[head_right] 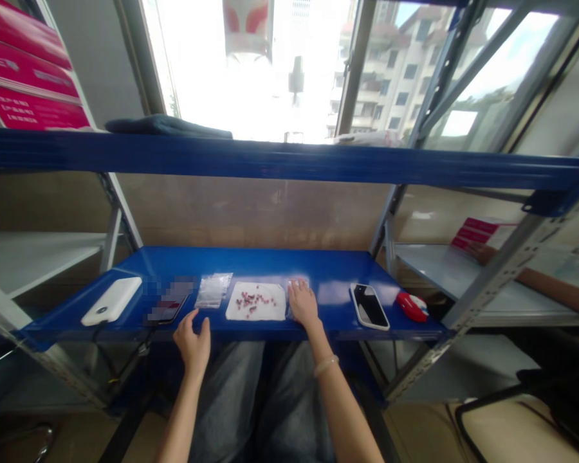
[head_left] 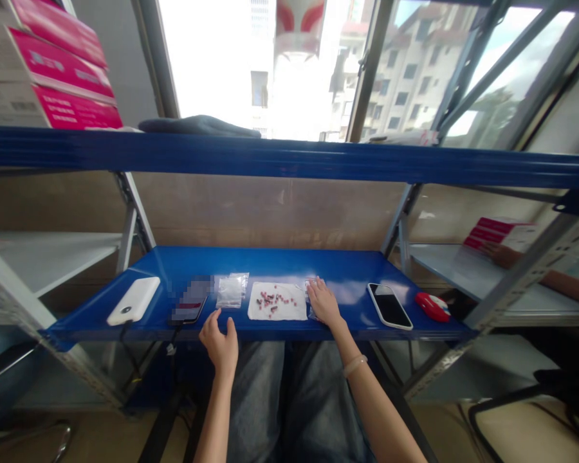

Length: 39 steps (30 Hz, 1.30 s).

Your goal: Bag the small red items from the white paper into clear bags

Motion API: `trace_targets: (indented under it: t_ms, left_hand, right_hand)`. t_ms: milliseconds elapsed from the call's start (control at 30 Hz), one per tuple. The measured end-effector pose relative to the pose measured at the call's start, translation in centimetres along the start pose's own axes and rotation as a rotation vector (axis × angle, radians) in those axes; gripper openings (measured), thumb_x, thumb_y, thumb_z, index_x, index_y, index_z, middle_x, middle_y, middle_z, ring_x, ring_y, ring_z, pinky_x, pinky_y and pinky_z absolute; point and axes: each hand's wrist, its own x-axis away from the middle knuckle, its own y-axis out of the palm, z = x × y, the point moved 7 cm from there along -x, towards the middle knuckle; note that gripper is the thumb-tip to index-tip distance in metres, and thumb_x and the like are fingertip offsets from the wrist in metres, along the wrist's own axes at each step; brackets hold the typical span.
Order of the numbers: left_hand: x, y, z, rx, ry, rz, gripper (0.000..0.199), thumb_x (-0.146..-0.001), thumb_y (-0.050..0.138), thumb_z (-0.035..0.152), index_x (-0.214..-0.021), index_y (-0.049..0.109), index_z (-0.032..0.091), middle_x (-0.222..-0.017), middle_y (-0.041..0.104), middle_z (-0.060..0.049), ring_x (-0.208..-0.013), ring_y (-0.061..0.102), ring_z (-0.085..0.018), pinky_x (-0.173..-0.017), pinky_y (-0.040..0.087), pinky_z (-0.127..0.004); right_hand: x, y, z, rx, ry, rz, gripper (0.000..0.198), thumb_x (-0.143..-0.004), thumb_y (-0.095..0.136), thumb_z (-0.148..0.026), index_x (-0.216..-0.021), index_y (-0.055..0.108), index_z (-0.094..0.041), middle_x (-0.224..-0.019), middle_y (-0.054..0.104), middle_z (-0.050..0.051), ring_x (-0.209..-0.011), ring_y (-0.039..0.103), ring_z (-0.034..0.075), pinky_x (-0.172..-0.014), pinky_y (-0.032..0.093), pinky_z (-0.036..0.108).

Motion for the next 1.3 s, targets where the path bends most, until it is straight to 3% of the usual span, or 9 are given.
trace_targets:
  t_ms: [200,433,567,633,767,867,967,1100,1300]
  left_hand:
    - [0.0,0.0,0.1,0.020,-0.009,-0.003,0.030,-0.082,0.048,0.032,-0.102,0.060,0.013,-0.108,0.064,-0.018,-0.105,0.057,-0.031,-0.093,0.038,-0.047]
    - [-0.3,-0.7,0.4,0.053,-0.031,0.021,0.028,-0.082,0.049,0.031,-0.103,0.060,0.015,-0.106,0.064,-0.016,-0.104,0.058,-0.031,-0.093,0.039,-0.049]
    - [-0.3,-1.6,3.7,0.085,0.024,0.033,0.032,-0.082,0.057,0.035,-0.107,0.059,0.015,-0.119,0.058,-0.018,-0.117,0.049,-0.032,-0.100,0.034,-0.050]
    - [0.1,-0.9,6.4,0.255,0.074,-0.146,0.037,-0.081,0.059,0.036,-0.113,0.057,0.018,-0.120,0.058,-0.015,-0.118,0.050,-0.028,-0.101,0.036,-0.045]
    - [2.5,1.2,11.6,0.571,0.036,-0.718,0.038,-0.078,0.064,0.037,-0.113,0.059,0.022,-0.124,0.058,-0.009,-0.118,0.052,-0.024,-0.102,0.038,-0.039]
    - [5.0,2.1,13.4,0.705,-0.098,-1.106,0.024,-0.079,0.062,0.036,-0.092,0.067,0.017,-0.096,0.069,-0.008,-0.088,0.065,-0.023,-0.082,0.051,-0.036]
    - [5.8,2.4,13.0,0.803,-0.269,-1.224,0.023,-0.079,0.061,0.036,-0.078,0.065,0.014,-0.072,0.067,-0.005,-0.062,0.064,-0.019,-0.062,0.054,-0.031]
    - [4.0,2.0,11.0,0.823,-0.418,-1.063,0.024,-0.075,0.066,0.038,-0.081,0.061,0.014,-0.062,0.063,-0.001,-0.055,0.060,-0.014,-0.053,0.050,-0.025]
    - [2.0,1.0,8.6,0.757,-0.506,-0.930,0.033,-0.069,0.072,0.038,-0.088,0.057,0.016,-0.051,0.054,0.006,-0.046,0.049,-0.008,-0.044,0.036,-0.017]
  right_hand:
    - [0.9,-2.8,1.2,-0.141,0.105,0.345,0.039,-0.092,0.035,-0.027,-0.113,0.062,-0.008,-0.110,0.058,0.021,-0.107,0.050,0.028,-0.093,0.036,0.038]
    - [2.0,-4.4,1.9,-0.228,0.246,0.447,0.038,-0.092,0.031,-0.027,-0.098,0.064,-0.009,-0.088,0.063,0.015,-0.083,0.054,0.024,-0.071,0.038,0.031]
    - [3.4,-5.2,1.2,-0.412,0.287,0.416,0.039,-0.090,0.035,-0.039,-0.097,0.064,-0.014,-0.069,0.060,0.006,-0.061,0.051,0.018,-0.056,0.032,0.026]
    - [4.3,-5.4,-0.3,-0.603,0.228,0.366,0.039,-0.087,0.040,-0.044,-0.092,0.065,-0.015,-0.059,0.054,0.001,-0.053,0.045,0.015,-0.052,0.030,0.025]
    - [6.5,-5.7,-3.9,-0.910,0.132,0.358,0.041,-0.084,0.045,-0.050,-0.077,0.063,-0.014,-0.055,0.046,-0.002,-0.050,0.038,0.012,-0.050,0.028,0.024]
    - [7.7,-5.1,-5.6,-1.012,0.171,0.384,0.043,-0.082,0.046,-0.054,-0.069,0.058,-0.015,-0.050,0.038,-0.004,-0.048,0.034,0.011,-0.047,0.026,0.024]
    - [7.8,-4.1,-6.9,-1.091,0.155,0.276,0.044,-0.081,0.048,-0.057,-0.065,0.053,-0.017,-0.047,0.034,-0.006,-0.044,0.031,0.009,-0.044,0.024,0.023]
    - [8.0,-3.1,-8.3,-1.214,0.074,-0.081,0.045,-0.082,0.049,-0.059,-0.062,0.050,-0.018,-0.041,0.033,-0.008,-0.038,0.029,0.007,-0.040,0.022,0.021]
    - [10.0,-3.5,-9.4,-1.345,-0.065,-0.525,0.038,-0.078,0.062,-0.050,-0.069,0.059,-0.014,-0.056,0.056,-0.001,-0.049,0.050,0.009,-0.046,0.039,0.020]
